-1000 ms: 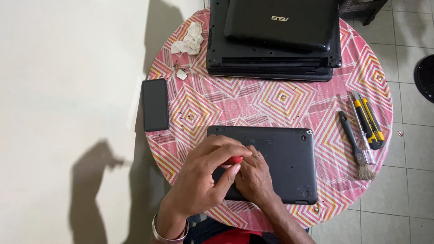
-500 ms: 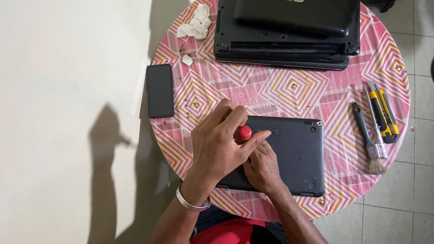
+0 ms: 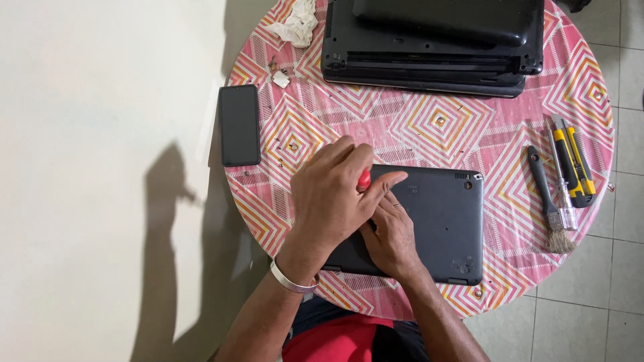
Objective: Unscrewing and prying open the bottom panel of a laptop for repair.
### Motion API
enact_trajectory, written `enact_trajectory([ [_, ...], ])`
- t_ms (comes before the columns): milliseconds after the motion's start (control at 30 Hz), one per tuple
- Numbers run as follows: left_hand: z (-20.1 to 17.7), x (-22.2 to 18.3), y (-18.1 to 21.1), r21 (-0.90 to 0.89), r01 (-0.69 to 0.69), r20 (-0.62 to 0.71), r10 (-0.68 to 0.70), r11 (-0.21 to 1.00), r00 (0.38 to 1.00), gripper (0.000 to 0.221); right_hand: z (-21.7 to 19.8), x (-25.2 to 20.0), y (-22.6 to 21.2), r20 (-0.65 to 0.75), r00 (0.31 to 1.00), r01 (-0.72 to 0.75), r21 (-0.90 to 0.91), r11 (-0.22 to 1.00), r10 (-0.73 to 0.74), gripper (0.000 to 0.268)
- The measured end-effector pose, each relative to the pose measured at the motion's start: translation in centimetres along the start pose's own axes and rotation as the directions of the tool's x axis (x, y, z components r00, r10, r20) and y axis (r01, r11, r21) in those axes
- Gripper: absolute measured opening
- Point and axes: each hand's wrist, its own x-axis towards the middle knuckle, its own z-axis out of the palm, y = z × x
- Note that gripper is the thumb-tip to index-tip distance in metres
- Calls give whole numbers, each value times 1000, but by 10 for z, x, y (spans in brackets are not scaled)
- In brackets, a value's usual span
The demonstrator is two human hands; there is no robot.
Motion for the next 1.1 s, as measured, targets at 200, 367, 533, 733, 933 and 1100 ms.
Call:
enact_trajectory([
  [200,-33,0,-18,-533,-52,245,212,845,946,28,-11,4,-5,125,992,-10,6,1000,9,24],
  [367,-18,-3,-18,-384,-11,54,35,923,998,41,-11,5,-10,132,990,-48,4,999,47,25],
  [533,7,-8,-19,-265,76,-183,-128,961,975,53,-14,14,-20,41,999,-17,52,999,15,14],
  [733,-28,-5,-19,-604,59,26,-54,795,998,26,-7,7,-4,90,996,-5,36,999,1,13],
  [933,-30,-13,-36,-664,12,5,-11,748,1000,25,-15,12,-15,135,991,-1,85,996,-10,14],
  [1100,-32,-29,-31,-411,373,-70,-437,832,897,38,-15,7,-11,122,987,-133,274,952,103,35],
])
